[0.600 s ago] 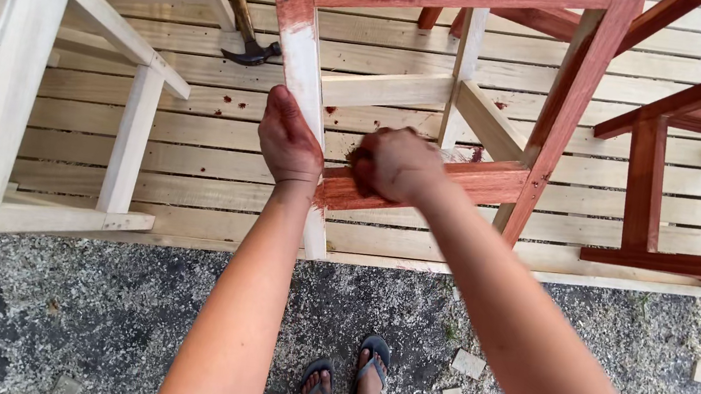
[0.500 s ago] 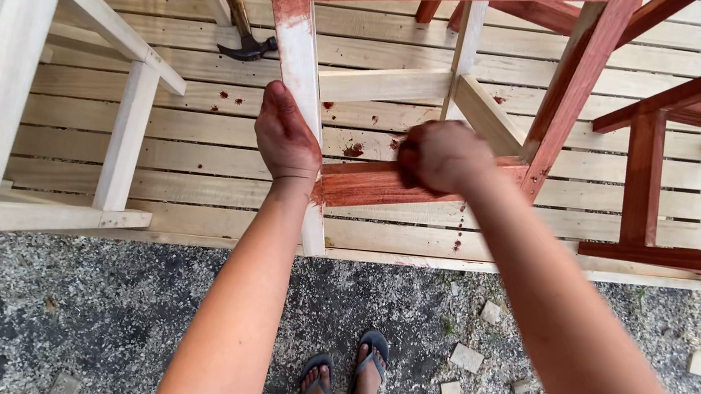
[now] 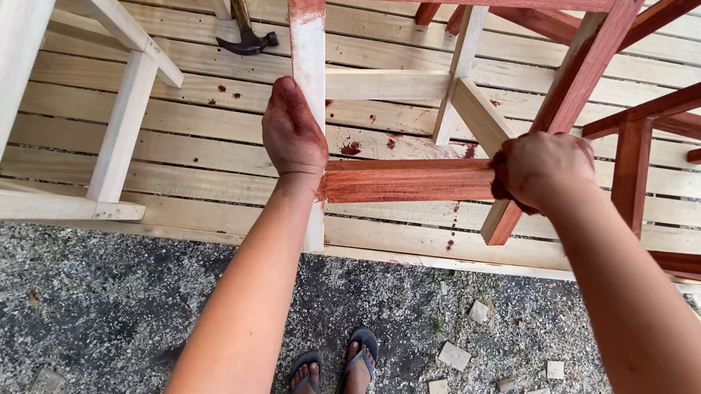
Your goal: The person applies a reddish wood stain by hand to unfinished wooden stools, rubbing the stain into the legs, rails and seat edges with a cloth pad. They work over one stool at a time, coating the remaining bare wood surfaces while steadying the stool with the other hand.
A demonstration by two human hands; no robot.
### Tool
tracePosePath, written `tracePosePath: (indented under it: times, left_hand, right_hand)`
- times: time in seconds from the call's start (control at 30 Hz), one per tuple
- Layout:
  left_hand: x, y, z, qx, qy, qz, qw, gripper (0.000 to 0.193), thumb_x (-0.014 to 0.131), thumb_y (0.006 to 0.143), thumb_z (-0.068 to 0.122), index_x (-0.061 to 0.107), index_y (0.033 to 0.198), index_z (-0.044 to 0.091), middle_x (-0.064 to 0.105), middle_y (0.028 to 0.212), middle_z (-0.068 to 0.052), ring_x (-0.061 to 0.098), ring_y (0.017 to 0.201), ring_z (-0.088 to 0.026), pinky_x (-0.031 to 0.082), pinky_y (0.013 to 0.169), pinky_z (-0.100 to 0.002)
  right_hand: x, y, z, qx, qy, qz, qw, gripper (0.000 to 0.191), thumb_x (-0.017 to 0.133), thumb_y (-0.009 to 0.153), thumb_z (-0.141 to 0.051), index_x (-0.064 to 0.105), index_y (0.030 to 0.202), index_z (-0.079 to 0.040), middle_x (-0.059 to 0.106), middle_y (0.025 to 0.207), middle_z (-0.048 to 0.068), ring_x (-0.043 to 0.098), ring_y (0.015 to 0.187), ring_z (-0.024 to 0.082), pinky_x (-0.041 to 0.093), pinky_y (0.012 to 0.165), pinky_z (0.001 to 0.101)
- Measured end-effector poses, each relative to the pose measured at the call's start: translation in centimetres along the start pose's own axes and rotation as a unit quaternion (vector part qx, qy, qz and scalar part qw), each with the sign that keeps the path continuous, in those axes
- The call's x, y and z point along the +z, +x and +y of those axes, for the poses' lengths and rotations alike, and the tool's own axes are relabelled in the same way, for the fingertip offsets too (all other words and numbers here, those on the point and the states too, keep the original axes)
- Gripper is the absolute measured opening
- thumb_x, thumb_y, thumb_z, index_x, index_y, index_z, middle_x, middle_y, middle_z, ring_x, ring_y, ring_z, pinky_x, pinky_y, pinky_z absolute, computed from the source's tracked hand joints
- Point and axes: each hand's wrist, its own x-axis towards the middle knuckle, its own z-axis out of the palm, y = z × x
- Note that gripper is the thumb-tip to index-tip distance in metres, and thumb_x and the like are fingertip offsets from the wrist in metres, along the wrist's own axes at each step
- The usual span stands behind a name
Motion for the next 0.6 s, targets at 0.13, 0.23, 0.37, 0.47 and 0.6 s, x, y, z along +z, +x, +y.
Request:
tracePosePath:
  times: [0.13,0.23,0.37,0.47,0.6]
  left_hand:
    - [0.2,-0.2,0.3,-0.034,-0.033,0.007,0.999,0.064,0.028,0.109,0.059,0.057,0.091,0.005,0.063,0.079,-0.013,0.058,0.074,-0.030,0.051,0.073,-0.039]
    - [0.2,-0.2,-0.2,-0.019,-0.014,0.016,1.000,0.063,0.028,0.110,0.058,0.059,0.093,0.005,0.065,0.083,-0.015,0.062,0.077,-0.034,0.051,0.074,-0.042]
    - [0.1,0.4,-0.2,-0.005,0.023,0.005,1.000,0.062,0.025,0.110,0.056,0.060,0.096,0.006,0.068,0.088,-0.015,0.064,0.080,-0.036,0.050,0.073,-0.044]
    - [0.1,0.5,0.1,0.002,0.037,0.006,0.999,0.062,0.024,0.111,0.055,0.060,0.097,0.006,0.068,0.089,-0.016,0.064,0.081,-0.038,0.049,0.072,-0.046]
    - [0.3,0.5,0.1,-0.016,0.004,0.008,1.000,0.063,0.025,0.108,0.058,0.062,0.098,0.008,0.070,0.087,-0.015,0.068,0.080,-0.037,0.052,0.073,-0.046]
  right_hand:
    - [0.0,-0.2,2.5,-0.084,0.014,0.235,0.968,0.026,0.062,0.095,-0.046,0.077,0.109,-0.029,0.074,0.103,0.006,0.071,0.088,0.030,0.059,0.075,0.0474]
    - [0.2,2.5,1.9,-0.079,-0.015,0.244,0.966,0.026,0.057,0.102,-0.038,0.072,0.120,-0.027,0.072,0.106,0.009,0.071,0.087,0.032,0.061,0.071,0.0481]
    - [4.0,3.9,-0.5,-0.032,-0.153,0.207,0.966,0.029,0.059,0.094,-0.023,0.071,0.121,-0.024,0.072,0.096,0.003,0.069,0.090,0.031,0.064,0.059,0.0452]
    - [4.6,4.1,-0.2,-0.024,-0.047,0.172,0.984,0.025,0.054,0.109,-0.023,0.079,0.114,-0.024,0.078,0.091,0.007,0.075,0.082,0.025,0.058,0.084,0.0436]
    - [1.3,3.8,1.7,0.036,0.087,0.028,0.995,0.027,0.067,0.096,-0.043,0.079,0.113,-0.025,0.080,0.093,0.009,0.078,0.086,0.025,0.063,0.076,0.0393]
